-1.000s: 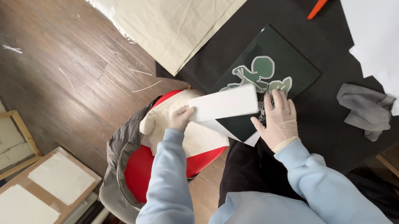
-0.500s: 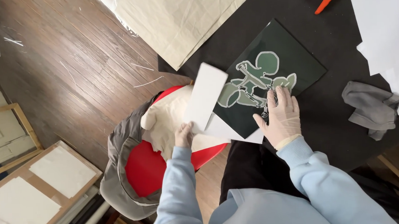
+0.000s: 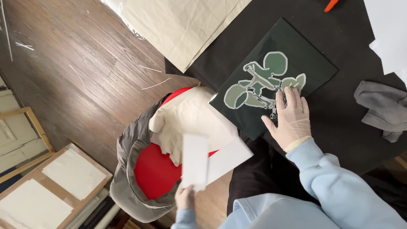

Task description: The recorder is preparing artwork by applying transfer tape and smoothing it with a cloth on a workbench.

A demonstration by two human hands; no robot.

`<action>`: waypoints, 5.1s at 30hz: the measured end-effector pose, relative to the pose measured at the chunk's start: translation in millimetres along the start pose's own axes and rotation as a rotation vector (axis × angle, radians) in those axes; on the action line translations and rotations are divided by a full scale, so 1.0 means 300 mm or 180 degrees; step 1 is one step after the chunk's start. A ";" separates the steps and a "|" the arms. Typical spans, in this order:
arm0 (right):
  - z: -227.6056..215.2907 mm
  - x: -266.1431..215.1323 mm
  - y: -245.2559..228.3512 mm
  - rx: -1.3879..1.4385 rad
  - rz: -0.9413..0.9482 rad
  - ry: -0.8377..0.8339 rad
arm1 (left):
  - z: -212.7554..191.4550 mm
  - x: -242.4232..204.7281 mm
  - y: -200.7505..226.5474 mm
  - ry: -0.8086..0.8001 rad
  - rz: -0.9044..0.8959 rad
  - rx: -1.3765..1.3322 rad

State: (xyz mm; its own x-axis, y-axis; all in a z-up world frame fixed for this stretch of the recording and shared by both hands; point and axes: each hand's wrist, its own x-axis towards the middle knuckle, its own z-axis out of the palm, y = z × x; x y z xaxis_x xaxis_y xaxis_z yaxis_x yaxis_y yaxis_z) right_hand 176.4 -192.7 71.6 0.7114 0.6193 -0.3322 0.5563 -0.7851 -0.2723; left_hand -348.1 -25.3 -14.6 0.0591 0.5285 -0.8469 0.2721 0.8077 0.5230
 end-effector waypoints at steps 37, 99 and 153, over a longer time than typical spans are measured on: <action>-0.101 0.049 -0.006 0.0684 0.0356 -0.0088 | 1.334 0.057 0.642 0.0084 0.1897 0.1539; -0.712 -0.032 0.280 0.1185 0.0512 0.1573 | 2.003 -0.122 0.443 -0.0894 0.1504 0.2606; -0.883 0.100 0.280 0.1681 0.0926 0.1996 | 2.043 -0.038 0.476 -0.0997 0.0365 0.2117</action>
State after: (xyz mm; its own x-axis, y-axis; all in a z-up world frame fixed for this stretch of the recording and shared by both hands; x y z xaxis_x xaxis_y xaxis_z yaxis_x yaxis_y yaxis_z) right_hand 358.3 -242.5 278.1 0.9861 0.1536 0.0629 0.1543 -0.7083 -0.6888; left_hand 278.8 -76.3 10.8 0.3663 0.4204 -0.8301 0.7659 0.3705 0.5255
